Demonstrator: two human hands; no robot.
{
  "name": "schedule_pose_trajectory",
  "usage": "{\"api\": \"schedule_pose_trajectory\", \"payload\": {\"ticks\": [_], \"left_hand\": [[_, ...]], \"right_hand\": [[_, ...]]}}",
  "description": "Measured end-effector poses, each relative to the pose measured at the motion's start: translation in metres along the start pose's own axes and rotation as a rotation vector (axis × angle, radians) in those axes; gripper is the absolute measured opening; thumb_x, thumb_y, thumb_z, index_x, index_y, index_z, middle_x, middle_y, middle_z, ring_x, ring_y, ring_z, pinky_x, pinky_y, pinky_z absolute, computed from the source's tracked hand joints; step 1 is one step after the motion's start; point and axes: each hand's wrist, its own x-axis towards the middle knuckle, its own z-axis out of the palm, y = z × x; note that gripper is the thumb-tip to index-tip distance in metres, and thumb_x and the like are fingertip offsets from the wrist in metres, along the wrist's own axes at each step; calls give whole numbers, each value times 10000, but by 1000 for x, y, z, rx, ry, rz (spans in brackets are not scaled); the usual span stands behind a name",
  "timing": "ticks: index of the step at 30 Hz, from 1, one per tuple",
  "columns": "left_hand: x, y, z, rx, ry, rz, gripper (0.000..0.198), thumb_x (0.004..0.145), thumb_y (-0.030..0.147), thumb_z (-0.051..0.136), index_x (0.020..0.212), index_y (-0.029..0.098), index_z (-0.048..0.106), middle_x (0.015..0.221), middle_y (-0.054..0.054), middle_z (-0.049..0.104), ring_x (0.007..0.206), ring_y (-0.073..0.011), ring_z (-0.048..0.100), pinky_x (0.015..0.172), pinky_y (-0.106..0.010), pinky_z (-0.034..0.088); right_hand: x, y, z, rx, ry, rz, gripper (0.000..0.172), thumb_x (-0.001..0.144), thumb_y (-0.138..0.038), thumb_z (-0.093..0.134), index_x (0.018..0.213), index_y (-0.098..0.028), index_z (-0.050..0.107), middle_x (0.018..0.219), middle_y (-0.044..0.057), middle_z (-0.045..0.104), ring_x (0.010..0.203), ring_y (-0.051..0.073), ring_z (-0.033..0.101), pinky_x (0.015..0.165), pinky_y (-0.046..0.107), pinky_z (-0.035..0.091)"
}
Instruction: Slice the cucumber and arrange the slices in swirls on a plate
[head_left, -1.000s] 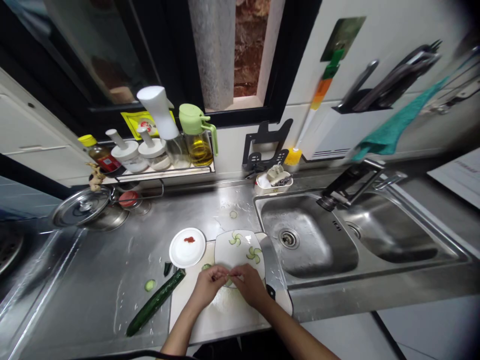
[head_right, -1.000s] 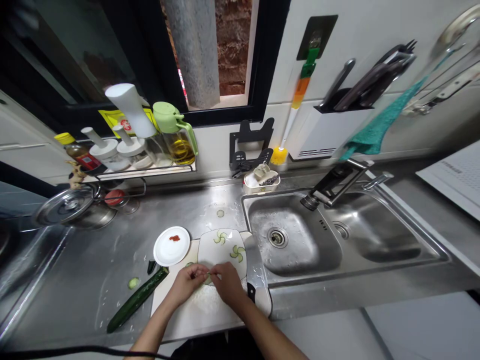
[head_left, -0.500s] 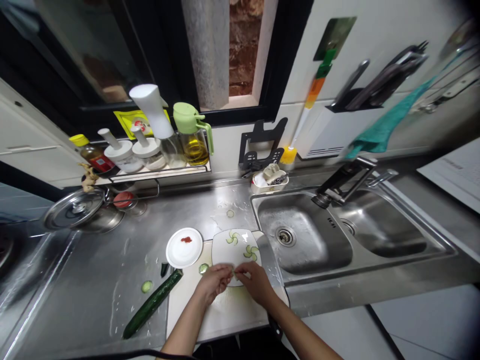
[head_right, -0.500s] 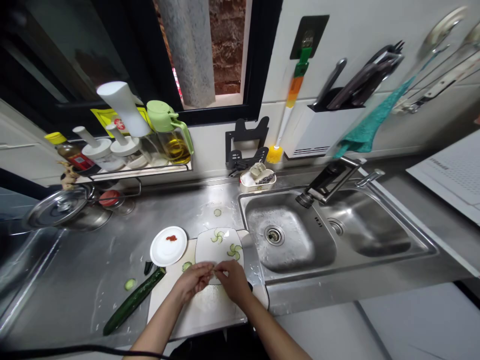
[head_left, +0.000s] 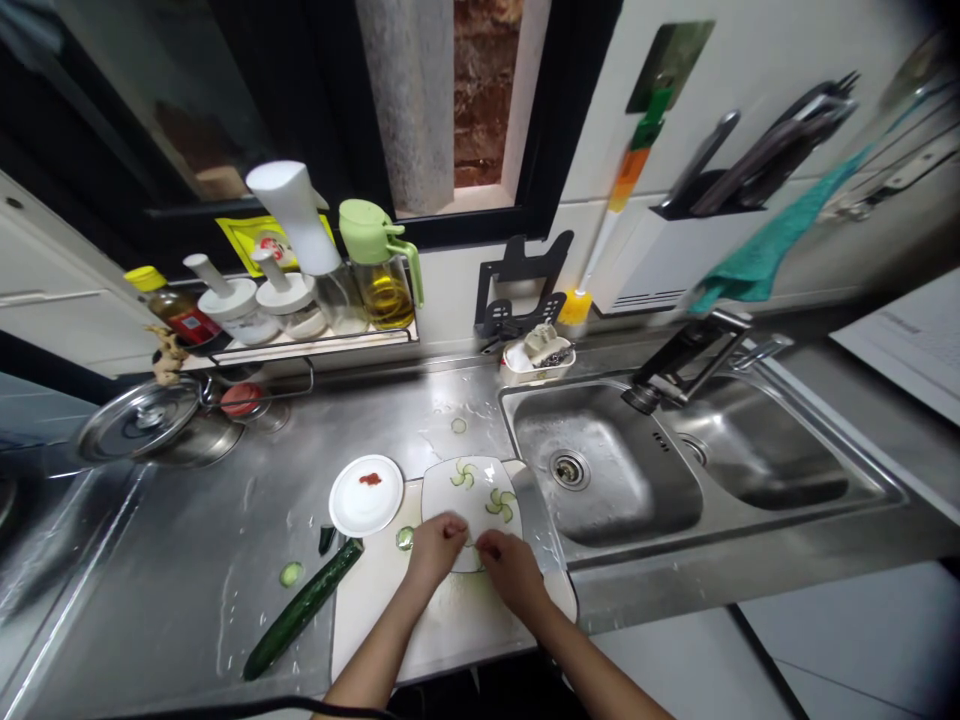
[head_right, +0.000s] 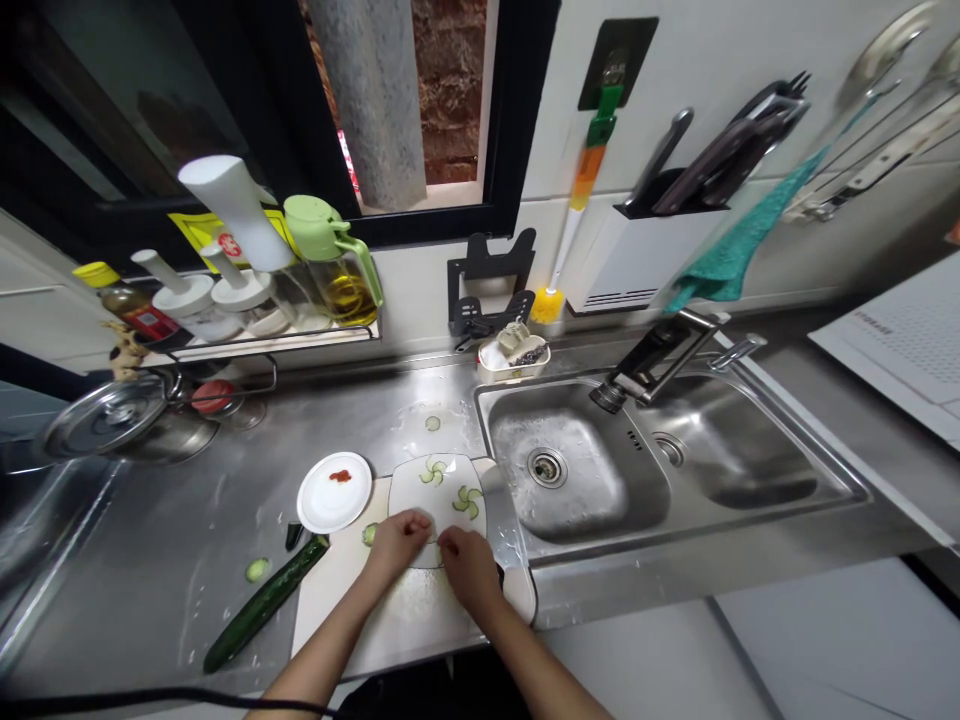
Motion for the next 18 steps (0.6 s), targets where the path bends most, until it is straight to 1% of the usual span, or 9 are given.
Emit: {"api": "schedule_pose_trajectory", "payload": {"ticks": [3,5,7,13,18], "left_hand": [[0,1,2,292,5,153,111,693,124,562,704,180,658,674,14,624,652,-110,541,652,-223,378],[0,2,5,396,1,211,140,719,118,533,719,186,655,738,-2,642,715,-122,558,693,-230,381],[0,2,8,466,0,235,150,743,127,514,725,190,648,763,-14,645,760,-136,567,722,-241,383],[2,-4,12,585,-5,264,164,795,158,482,759,193,638,783,-41,636,841,-175,567,769,-279,385],[1,-11,12,579,59,307,200,798,155,505,960,192,617,850,-46,624,881,-188,548,770,-289,390]], "right_hand": [[1,1,3,-82,3,2,180,809,-172,489,808,-207,665,732,24,662,773,177,564,673,252,335],[1,1,5,-124,2,2,177,817,-177,496,809,-210,670,753,32,667,819,193,554,692,264,330],[1,2,7,-184,-5,-9,181,833,-182,493,806,-214,669,784,31,674,846,200,543,699,271,323],[1,0,10,-315,20,-47,198,883,-209,478,813,-217,663,837,29,677,898,216,517,686,295,301],[0,-2,10,-358,37,-51,212,909,-236,471,825,-218,665,887,44,662,930,215,505,677,298,299]]}}
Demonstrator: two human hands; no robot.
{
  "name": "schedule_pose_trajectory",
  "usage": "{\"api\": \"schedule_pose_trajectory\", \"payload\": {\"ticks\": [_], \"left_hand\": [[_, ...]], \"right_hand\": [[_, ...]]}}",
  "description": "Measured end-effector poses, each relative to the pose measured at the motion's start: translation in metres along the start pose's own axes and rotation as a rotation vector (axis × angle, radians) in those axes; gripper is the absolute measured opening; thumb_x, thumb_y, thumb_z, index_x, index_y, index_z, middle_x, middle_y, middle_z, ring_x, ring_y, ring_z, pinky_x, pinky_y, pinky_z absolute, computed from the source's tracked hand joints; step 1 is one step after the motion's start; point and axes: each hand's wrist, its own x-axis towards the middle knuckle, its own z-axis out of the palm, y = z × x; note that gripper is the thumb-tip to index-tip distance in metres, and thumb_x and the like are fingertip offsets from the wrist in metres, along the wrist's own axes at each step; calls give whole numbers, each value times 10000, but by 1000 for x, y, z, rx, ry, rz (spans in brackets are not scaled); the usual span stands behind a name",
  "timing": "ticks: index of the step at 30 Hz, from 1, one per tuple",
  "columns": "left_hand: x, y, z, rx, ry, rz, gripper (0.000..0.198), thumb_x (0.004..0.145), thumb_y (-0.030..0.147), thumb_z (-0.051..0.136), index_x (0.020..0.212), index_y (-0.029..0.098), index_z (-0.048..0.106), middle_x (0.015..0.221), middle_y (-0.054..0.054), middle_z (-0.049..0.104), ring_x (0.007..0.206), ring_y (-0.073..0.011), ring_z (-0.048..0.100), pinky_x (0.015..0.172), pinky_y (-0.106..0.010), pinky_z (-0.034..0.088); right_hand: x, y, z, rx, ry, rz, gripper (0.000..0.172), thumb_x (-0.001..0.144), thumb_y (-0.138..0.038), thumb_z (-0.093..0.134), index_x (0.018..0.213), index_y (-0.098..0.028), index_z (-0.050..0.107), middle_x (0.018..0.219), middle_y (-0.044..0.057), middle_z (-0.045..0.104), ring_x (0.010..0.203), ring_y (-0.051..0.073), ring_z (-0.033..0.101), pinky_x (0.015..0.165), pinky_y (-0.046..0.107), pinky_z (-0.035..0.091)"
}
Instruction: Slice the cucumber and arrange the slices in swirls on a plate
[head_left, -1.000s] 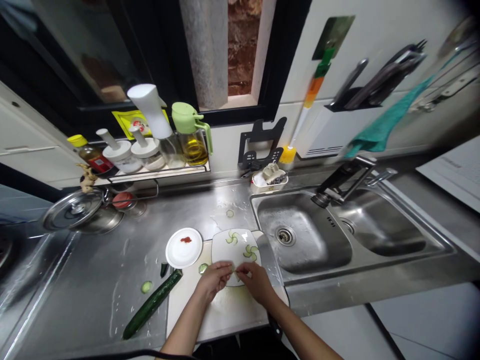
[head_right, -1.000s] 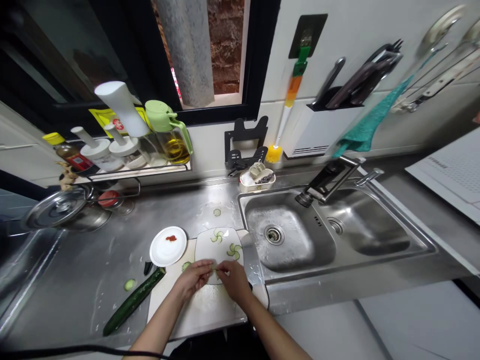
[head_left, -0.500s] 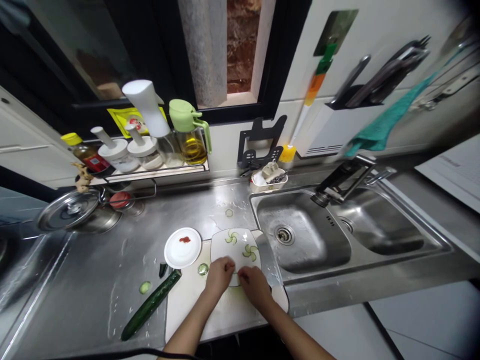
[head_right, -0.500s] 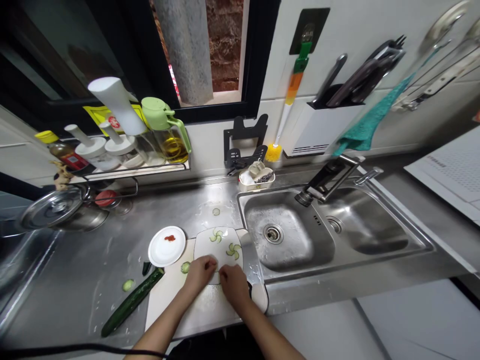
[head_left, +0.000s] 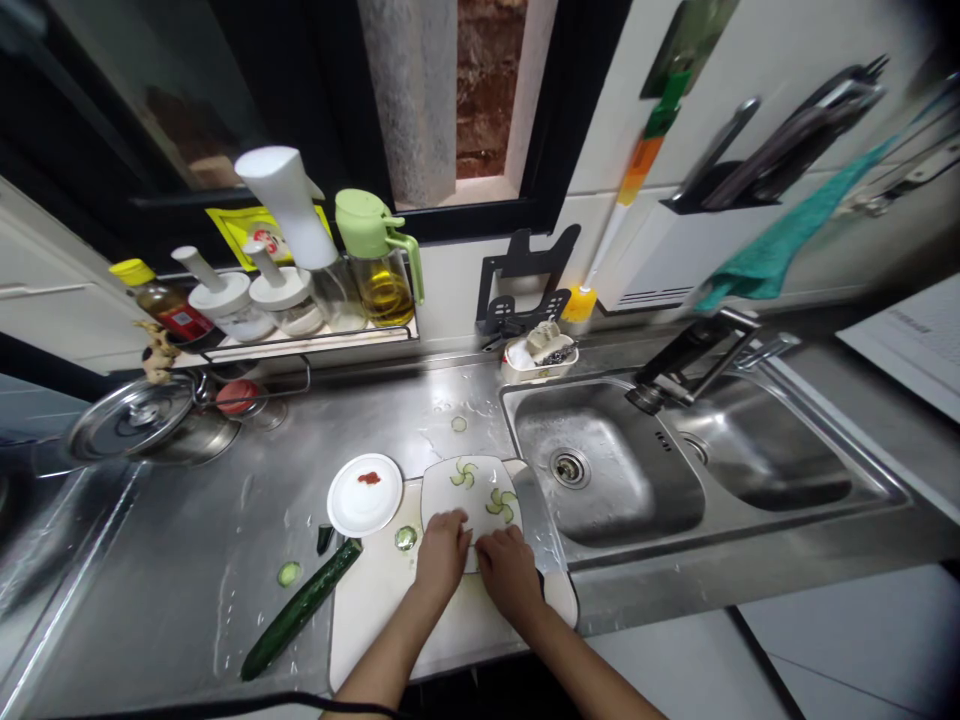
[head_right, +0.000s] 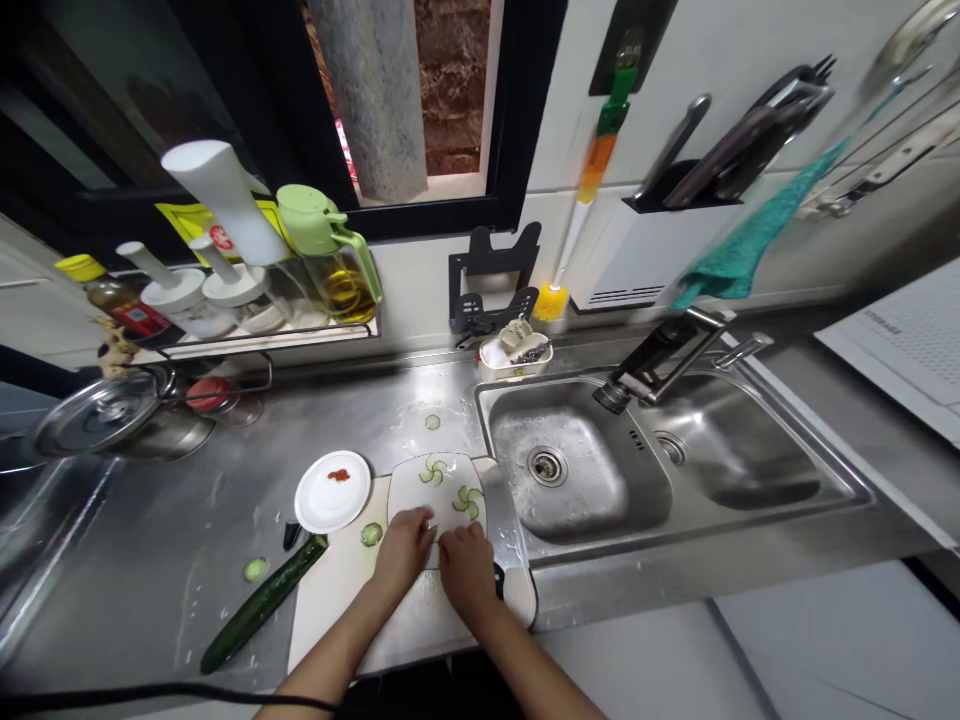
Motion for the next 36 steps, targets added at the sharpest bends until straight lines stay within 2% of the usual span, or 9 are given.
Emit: {"api": "schedule_pose_trajectory", "payload": {"ticks": [6,11,21,28,31,36], "left_hand": [[-3,-2,0,77,34,76,112,838,185,494,797,195,597,806,-38,608,852,-193,524,770,-301,374],[-3,-2,0,128,98,72,75,837,206,523,833,196,597,806,-43,614,817,-192,519,742,-303,355],[-1,0,2,156,80,31,114,848,248,536,774,207,612,776,-32,629,816,-193,512,751,-312,322],[-2,3,-2,179,85,44,182,886,260,475,862,207,647,824,-57,644,872,-215,511,790,-344,329],[-5,3,-5,153,93,69,186,882,231,471,922,209,651,874,-61,645,889,-211,514,794,-342,340],[-12,2,-8,148,55,151,198,866,183,474,836,219,666,860,-55,635,886,-204,511,781,-332,346]], "right_hand": [[-1,1,0,-17,11,-22,200,911,-233,482,832,-221,665,896,45,649,932,205,497,716,296,311],[-2,1,0,-15,5,-26,211,922,-251,470,829,-225,658,917,38,647,948,208,493,692,295,302],[0,2,1,-9,-32,-23,195,913,-220,478,839,-226,658,935,34,646,967,205,490,713,298,311],[-1,1,-2,6,-31,-27,187,907,-215,478,874,-228,662,944,42,645,998,220,485,710,301,316],[-2,2,-3,12,-32,-35,188,905,-208,476,876,-228,660,946,44,645,995,220,487,715,299,318],[-3,2,-3,3,-21,-42,201,911,-209,460,872,-218,657,947,54,645,999,223,485,723,300,319]]}}
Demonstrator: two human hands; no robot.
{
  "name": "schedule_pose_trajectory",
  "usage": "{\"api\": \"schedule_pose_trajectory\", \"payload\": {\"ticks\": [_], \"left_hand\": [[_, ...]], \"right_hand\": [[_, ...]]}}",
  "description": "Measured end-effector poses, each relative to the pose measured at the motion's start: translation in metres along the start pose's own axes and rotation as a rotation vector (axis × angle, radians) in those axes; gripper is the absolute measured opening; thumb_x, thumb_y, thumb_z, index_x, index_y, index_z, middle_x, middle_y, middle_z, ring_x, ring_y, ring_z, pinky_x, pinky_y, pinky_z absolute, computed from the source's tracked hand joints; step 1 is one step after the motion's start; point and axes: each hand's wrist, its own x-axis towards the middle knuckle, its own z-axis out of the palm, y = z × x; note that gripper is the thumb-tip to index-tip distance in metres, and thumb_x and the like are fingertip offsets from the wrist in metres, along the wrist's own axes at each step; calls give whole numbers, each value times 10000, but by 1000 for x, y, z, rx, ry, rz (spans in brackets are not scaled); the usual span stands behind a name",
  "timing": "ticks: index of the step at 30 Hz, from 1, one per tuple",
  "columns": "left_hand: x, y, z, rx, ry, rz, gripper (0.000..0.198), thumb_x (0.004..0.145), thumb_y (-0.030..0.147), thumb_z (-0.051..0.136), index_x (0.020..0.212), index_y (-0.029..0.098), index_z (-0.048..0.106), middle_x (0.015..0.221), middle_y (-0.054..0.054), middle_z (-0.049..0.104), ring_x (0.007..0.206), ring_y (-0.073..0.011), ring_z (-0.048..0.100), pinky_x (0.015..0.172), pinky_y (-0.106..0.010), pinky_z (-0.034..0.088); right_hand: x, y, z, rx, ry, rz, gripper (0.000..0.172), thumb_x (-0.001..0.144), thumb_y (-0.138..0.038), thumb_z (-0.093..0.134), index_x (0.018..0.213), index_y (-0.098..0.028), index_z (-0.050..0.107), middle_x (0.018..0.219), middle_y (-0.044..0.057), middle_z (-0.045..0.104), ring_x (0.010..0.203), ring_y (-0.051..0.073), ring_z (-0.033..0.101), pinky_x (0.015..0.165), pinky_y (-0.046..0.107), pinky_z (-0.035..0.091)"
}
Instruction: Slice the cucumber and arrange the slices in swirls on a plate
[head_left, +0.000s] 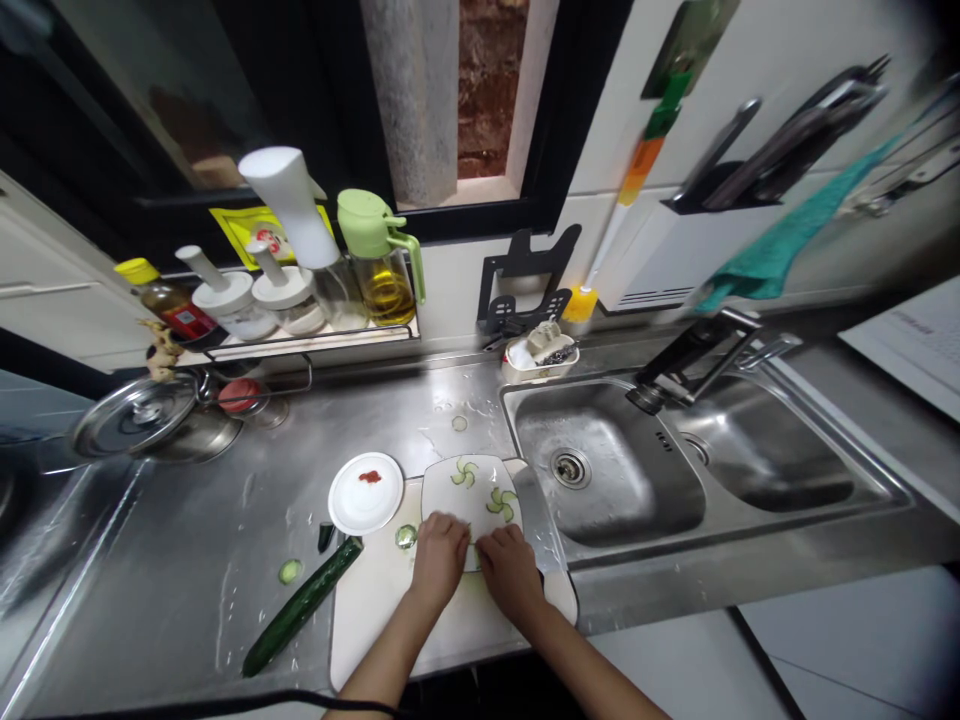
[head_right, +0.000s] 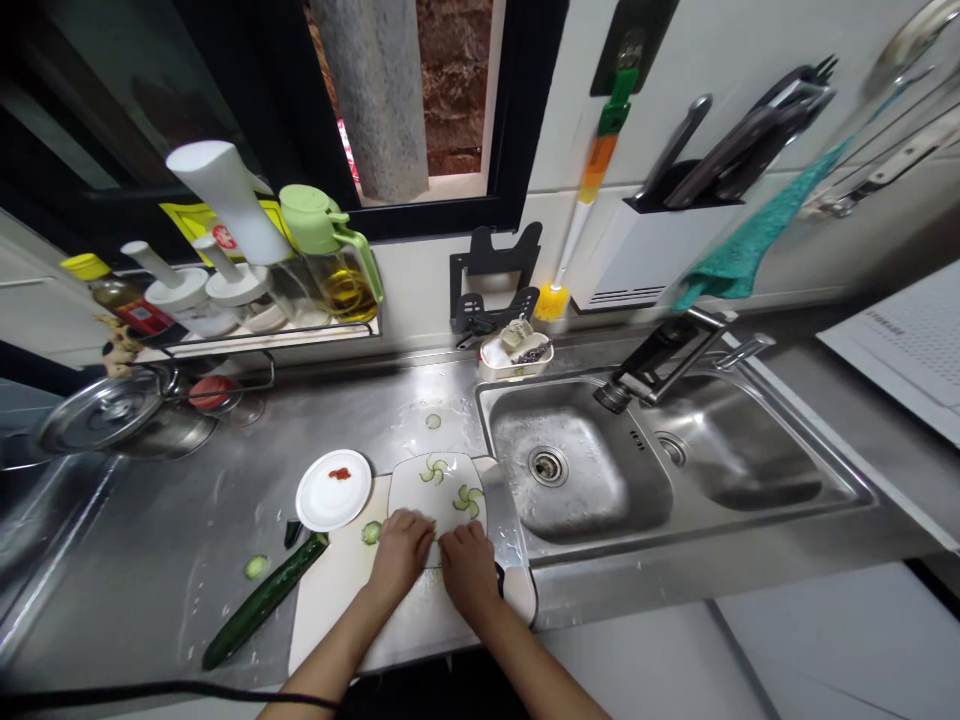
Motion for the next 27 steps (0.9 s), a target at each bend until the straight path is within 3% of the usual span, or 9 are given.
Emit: {"api": "schedule_pose_trajectory", "payload": {"ticks": [10,13,16,20,27], "left_hand": [[-5,0,-3,-50,64,-24,229,887,225,455,835,210,678,877,-63,655,893,-216,530,802,-354,377],[-18,-14,-8,-143,182,-91,252,894,251,427,910,199,674,917,-79,665,905,-213,559,828,-355,414],[-37,-38,-14,-214,323,-259,256,870,275,438,972,176,651,956,-93,669,906,-213,588,836,-349,446],[-55,-63,-15,-186,374,-448,291,838,319,450,981,164,650,910,-93,668,837,-224,615,779,-349,474],[-50,-67,-7,-110,351,-391,337,859,282,412,1084,179,640,1018,-108,651,913,-218,611,828,-335,470]], "right_hand": [[-1,2,2,1,-2,-3,180,896,-213,481,899,-232,660,948,42,644,1003,221,487,730,302,318],[-4,3,-1,33,11,-12,176,897,-228,486,924,-234,659,945,40,646,1001,218,490,748,304,323],[-9,5,-5,61,20,-4,179,899,-220,486,877,-223,663,930,39,647,1000,216,491,763,302,326],[-14,6,-8,68,8,4,181,897,-220,486,857,-225,663,928,37,648,1003,218,494,743,298,330],[-15,7,-7,57,-20,-9,201,904,-242,466,883,-238,666,950,48,648,1021,229,485,742,307,339]]}}
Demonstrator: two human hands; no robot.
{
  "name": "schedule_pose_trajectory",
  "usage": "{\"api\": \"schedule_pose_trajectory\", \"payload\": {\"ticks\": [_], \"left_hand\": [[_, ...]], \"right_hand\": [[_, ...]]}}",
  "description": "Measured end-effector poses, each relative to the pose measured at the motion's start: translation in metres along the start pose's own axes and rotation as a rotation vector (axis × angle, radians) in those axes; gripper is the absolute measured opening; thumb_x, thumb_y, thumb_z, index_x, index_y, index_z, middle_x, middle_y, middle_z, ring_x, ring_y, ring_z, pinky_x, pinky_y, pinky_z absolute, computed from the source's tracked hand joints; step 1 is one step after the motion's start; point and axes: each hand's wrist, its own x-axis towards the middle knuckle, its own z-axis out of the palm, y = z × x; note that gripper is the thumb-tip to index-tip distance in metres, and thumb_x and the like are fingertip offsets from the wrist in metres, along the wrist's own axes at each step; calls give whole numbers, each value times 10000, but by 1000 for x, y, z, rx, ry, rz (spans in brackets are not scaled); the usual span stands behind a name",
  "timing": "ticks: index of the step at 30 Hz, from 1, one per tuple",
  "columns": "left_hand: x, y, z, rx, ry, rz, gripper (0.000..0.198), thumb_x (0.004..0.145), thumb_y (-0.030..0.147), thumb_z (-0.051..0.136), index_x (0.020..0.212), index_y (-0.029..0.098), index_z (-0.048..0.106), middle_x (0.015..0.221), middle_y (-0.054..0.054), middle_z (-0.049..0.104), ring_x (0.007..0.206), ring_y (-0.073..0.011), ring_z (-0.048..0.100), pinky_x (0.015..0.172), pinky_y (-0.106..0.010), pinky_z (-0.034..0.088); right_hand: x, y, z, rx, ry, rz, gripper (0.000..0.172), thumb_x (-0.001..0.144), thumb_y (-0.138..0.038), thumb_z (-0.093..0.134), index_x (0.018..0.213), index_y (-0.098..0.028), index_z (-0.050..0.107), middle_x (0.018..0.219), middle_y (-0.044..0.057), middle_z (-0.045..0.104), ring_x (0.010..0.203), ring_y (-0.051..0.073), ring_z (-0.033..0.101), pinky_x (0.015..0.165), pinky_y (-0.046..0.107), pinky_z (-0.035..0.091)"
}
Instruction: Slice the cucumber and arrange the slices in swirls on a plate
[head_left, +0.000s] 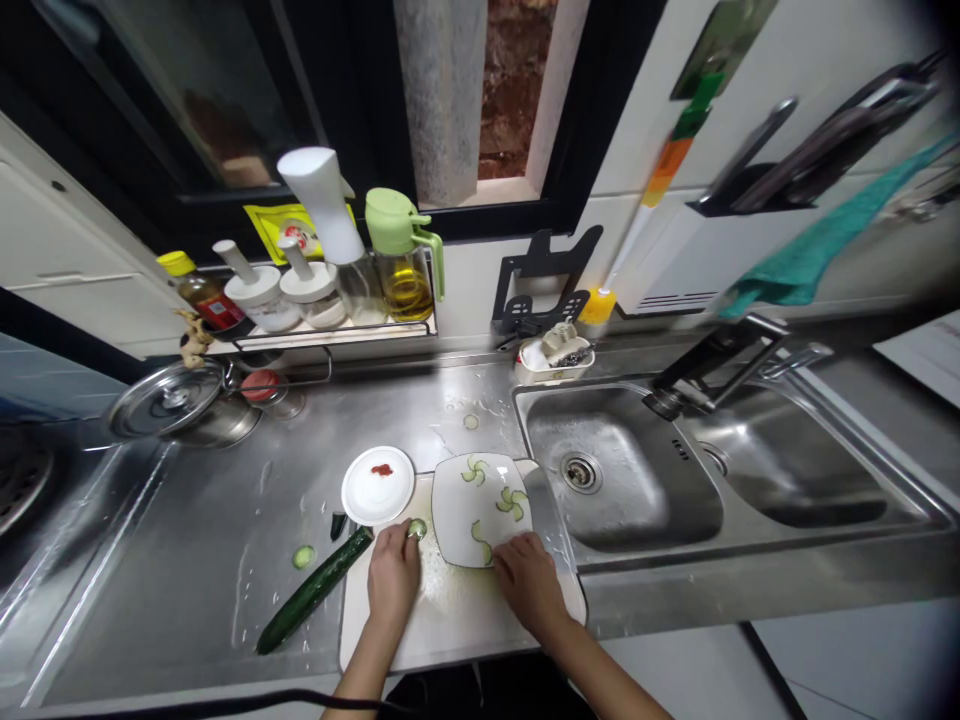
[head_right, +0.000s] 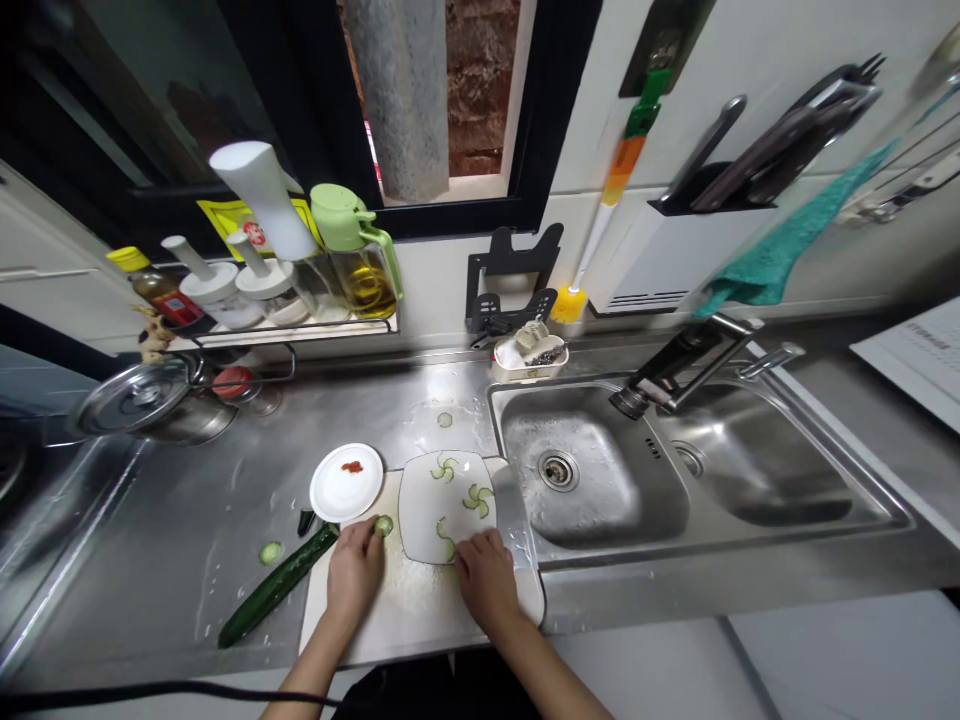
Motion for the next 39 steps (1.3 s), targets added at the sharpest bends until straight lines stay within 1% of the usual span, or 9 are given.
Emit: {"api": "schedule_pose_trajectory", "payload": {"ticks": [7,12,16,20,24,28,32,35,39], "left_hand": [[2,0,1,21,-5,5,294,838,253,425,1021,185,645,972,-96,654,898,-223,607,828,-345,462],[6,3,-2,-33,22,-13,200,801,268,452,869,193,625,877,-77,649,816,-212,599,767,-331,460],[9,6,-6,-69,-21,-33,166,798,280,442,719,206,567,699,-28,608,671,-179,561,670,-292,429],[12,7,-11,-194,-81,-97,197,793,355,479,732,201,586,651,-1,601,608,-147,533,624,-256,408],[16,14,-16,-407,-191,-172,260,742,410,561,803,173,649,644,6,609,595,-121,528,610,-231,410],[21,36,-15,-634,-410,-196,335,692,466,630,787,146,654,607,12,584,546,-94,484,550,-210,369],[25,62,-15,-788,-556,-223,373,636,486,698,759,137,649,630,3,594,565,-88,489,561,-208,353],[27,74,-14,-881,-597,-282,389,623,482,725,778,134,649,600,22,570,542,-70,459,551,-201,327],[27,79,-5,-951,-670,-510,443,635,567,690,693,143,577,507,66,463,436,-32,352,457,-185,217]], "right_hand": [[-1,-1,-2,3,15,-11,192,899,-222,476,860,-232,663,928,41,650,999,221,489,749,298,334],[0,0,-1,7,15,-10,192,901,-233,473,864,-229,661,933,45,646,997,222,491,732,305,327],[2,-1,-2,20,27,-18,165,877,-206,501,847,-223,663,912,39,647,989,215,493,742,300,328],[6,-3,-4,48,37,-21,168,852,-181,507,830,-218,669,904,41,652,973,210,499,759,295,342],[17,-5,-2,157,71,-51,154,806,-168,524,807,-199,676,847,39,654,913,200,526,816,302,362],[32,-13,-2,415,130,-67,150,778,-217,547,841,-194,681,863,34,678,892,198,562,862,324,377],[43,-20,-10,712,-4,-28,145,750,-262,554,780,-189,677,783,23,680,764,175,593,719,284,424],[47,-19,-16,762,-38,-2,135,732,-264,558,694,-177,655,677,10,645,666,155,571,632,260,405],[48,-15,-23,756,-18,1,119,717,-255,569,665,-180,645,647,-3,626,656,146,555,621,253,389]]}}
